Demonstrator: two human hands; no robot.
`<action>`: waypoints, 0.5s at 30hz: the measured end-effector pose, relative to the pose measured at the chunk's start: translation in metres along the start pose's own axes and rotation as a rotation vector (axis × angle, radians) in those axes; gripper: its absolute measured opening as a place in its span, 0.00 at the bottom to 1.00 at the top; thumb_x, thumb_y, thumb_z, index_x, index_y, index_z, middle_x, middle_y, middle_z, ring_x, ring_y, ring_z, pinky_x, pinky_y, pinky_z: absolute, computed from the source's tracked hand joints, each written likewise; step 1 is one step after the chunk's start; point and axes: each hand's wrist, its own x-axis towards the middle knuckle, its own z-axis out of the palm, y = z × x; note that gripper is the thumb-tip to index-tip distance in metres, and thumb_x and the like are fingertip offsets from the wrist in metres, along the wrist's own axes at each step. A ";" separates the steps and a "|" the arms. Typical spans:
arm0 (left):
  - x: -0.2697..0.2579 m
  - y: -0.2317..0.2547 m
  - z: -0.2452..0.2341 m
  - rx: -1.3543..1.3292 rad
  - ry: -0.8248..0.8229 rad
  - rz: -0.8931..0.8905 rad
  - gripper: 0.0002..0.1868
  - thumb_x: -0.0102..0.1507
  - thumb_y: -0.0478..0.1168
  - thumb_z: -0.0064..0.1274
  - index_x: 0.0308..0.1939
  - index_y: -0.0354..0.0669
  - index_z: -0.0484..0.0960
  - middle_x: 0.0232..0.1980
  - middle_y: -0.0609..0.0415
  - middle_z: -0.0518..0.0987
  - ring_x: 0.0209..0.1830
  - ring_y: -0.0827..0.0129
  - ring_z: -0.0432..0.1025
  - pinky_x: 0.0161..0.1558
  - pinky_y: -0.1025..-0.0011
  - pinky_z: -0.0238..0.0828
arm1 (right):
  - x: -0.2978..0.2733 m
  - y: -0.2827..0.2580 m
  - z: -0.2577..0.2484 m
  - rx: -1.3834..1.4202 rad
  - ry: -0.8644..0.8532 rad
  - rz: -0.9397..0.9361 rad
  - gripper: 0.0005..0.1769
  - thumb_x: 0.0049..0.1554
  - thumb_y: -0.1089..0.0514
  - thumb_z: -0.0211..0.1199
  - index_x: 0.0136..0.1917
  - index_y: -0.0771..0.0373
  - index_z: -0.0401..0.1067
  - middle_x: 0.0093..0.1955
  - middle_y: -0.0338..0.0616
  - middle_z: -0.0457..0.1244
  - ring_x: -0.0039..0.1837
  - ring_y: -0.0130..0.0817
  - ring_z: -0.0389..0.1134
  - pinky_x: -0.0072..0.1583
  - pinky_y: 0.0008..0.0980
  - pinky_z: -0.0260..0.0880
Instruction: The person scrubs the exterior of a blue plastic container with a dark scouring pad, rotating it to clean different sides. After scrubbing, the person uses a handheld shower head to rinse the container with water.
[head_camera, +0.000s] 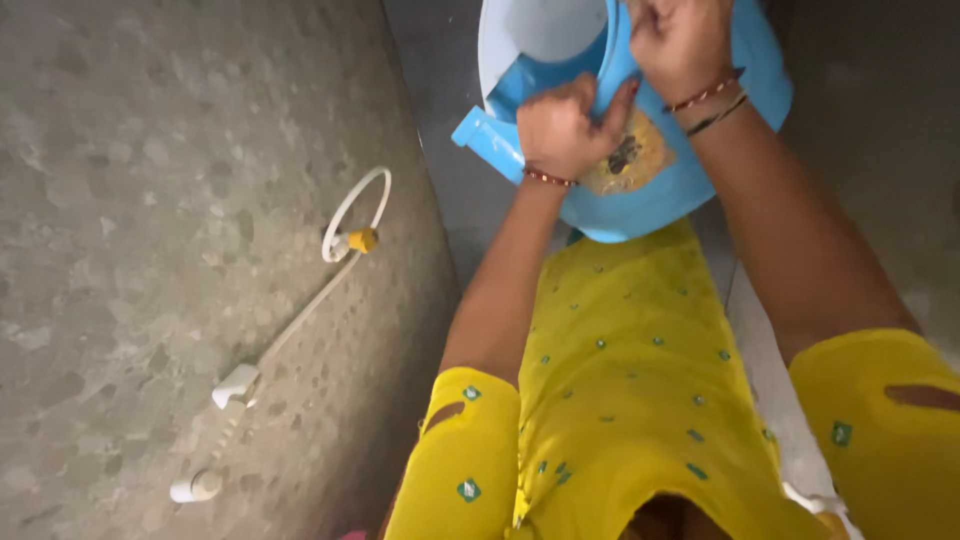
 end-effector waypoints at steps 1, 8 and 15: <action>0.004 -0.001 0.003 -0.005 0.015 0.000 0.26 0.60 0.54 0.61 0.17 0.43 0.69 0.16 0.46 0.70 0.16 0.52 0.68 0.22 0.59 0.63 | 0.003 0.005 -0.001 -0.016 -0.040 0.000 0.16 0.63 0.70 0.65 0.36 0.68 0.62 0.34 0.53 0.58 0.39 0.52 0.62 0.45 0.44 0.62; -0.006 0.000 0.006 0.064 0.064 -0.026 0.24 0.65 0.49 0.56 0.17 0.45 0.69 0.17 0.48 0.70 0.17 0.54 0.68 0.23 0.59 0.63 | 0.006 -0.023 -0.037 -0.107 -0.160 -0.151 0.05 0.57 0.73 0.57 0.46 0.68 0.70 0.43 0.53 0.63 0.48 0.51 0.65 0.52 0.44 0.65; -0.015 -0.003 0.018 0.096 0.061 -0.077 0.25 0.68 0.47 0.53 0.16 0.46 0.70 0.16 0.50 0.70 0.15 0.55 0.66 0.22 0.59 0.61 | -0.053 -0.045 -0.084 -0.140 -0.162 -0.048 0.09 0.61 0.74 0.59 0.54 0.68 0.74 0.52 0.50 0.63 0.57 0.49 0.65 0.61 0.42 0.66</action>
